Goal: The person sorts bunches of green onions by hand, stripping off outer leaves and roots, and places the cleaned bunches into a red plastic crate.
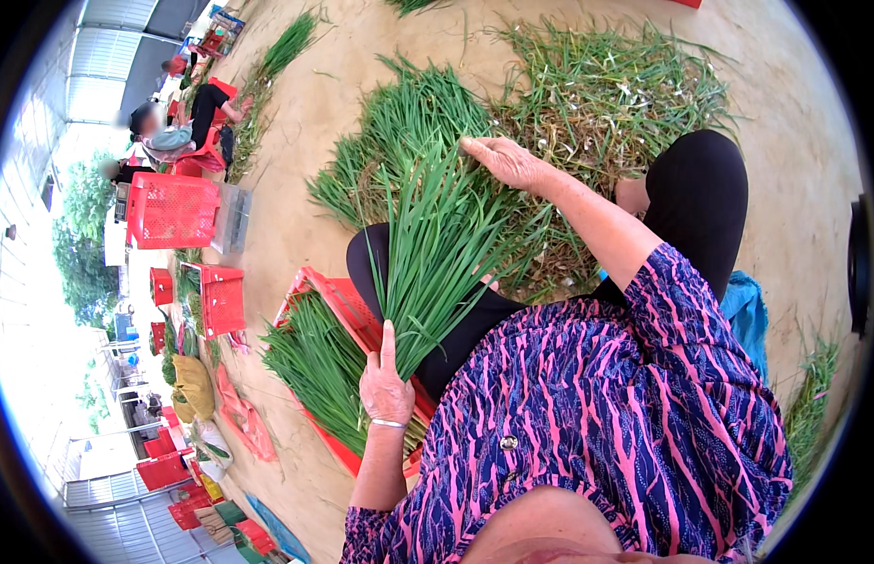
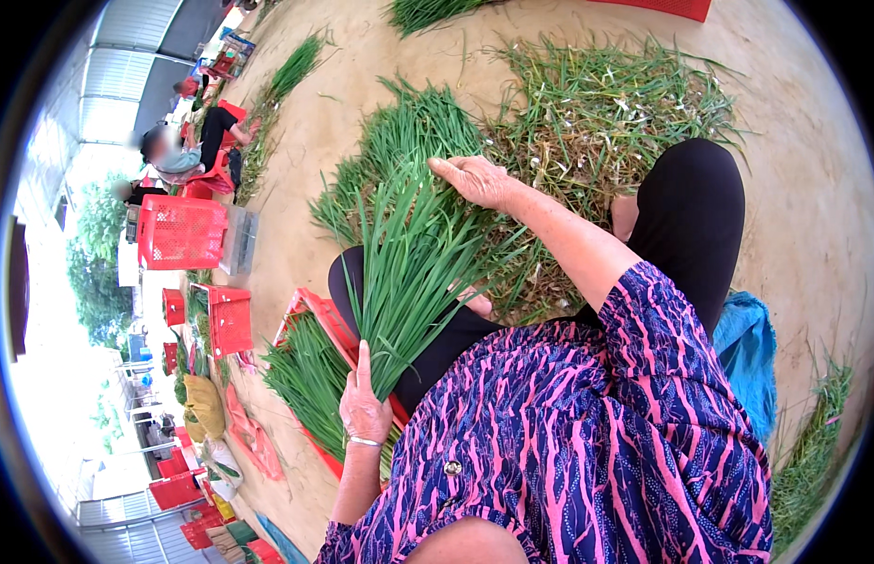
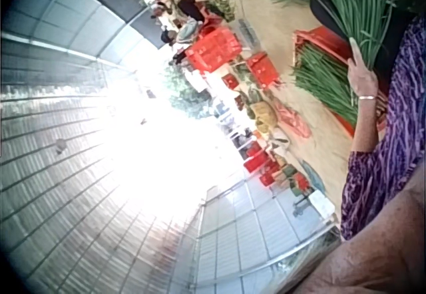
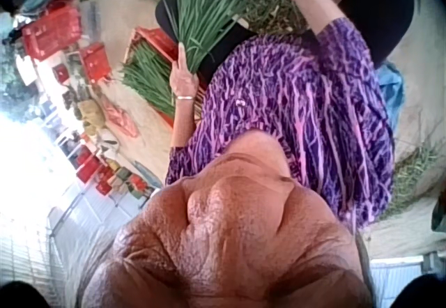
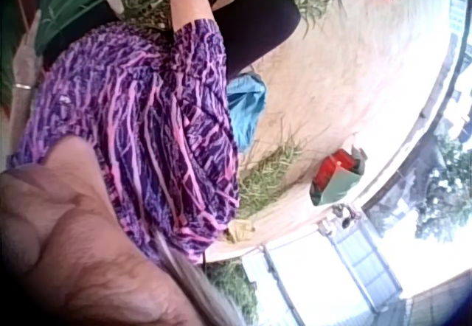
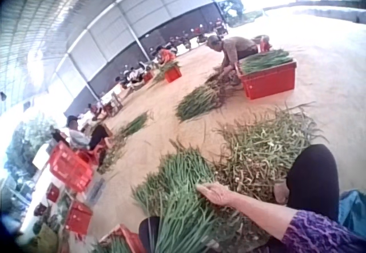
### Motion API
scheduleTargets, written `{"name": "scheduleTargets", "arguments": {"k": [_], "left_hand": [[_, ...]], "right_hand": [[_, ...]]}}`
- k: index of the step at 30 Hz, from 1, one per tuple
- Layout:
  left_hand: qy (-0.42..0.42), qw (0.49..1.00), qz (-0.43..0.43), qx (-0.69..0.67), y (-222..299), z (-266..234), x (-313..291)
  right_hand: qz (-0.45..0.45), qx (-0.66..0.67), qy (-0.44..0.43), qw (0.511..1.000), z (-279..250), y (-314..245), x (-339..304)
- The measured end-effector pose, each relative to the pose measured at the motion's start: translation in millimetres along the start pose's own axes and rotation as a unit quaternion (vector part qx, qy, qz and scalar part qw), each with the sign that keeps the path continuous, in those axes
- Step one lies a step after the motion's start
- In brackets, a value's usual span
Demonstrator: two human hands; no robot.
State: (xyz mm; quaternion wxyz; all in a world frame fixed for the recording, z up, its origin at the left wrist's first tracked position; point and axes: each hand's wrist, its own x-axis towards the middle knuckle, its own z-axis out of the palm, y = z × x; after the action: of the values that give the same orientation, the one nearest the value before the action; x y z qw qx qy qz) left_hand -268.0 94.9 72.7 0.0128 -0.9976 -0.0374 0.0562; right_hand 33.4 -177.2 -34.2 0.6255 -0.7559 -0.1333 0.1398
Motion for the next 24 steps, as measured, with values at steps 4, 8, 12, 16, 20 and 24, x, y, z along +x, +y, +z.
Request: {"name": "scheduleTargets", "arguments": {"k": [4, 8, 12, 16, 20, 24], "left_hand": [[0.001, 1.000, -0.004, 0.008, 0, -1, -2], [-0.009, 1.000, 0.001, 0.013, 2, -3, 1], [-0.004, 1.000, 0.001, 0.009, 3, -5, -1], [0.011, 1.000, -0.004, -0.003, 6, -5, -2], [-0.001, 1.000, 0.006, 0.013, 1, -3, -2], [0.001, 1.000, 0.007, 0.012, 0, -2, -3]], "right_hand": [[0.039, -0.067, 0.016, 0.997, 7, -13, 0], [-0.002, -0.027, 0.123, 0.992, 9, 18, 14], [0.168, 0.173, 0.025, 0.970, 5, 21, 19], [0.171, 0.361, 0.015, 0.917, 12, 17, 14], [0.151, 0.377, 0.027, 0.914, 17, 20, 15], [0.130, 0.261, 0.074, 0.954, 21, 21, 17]]}}
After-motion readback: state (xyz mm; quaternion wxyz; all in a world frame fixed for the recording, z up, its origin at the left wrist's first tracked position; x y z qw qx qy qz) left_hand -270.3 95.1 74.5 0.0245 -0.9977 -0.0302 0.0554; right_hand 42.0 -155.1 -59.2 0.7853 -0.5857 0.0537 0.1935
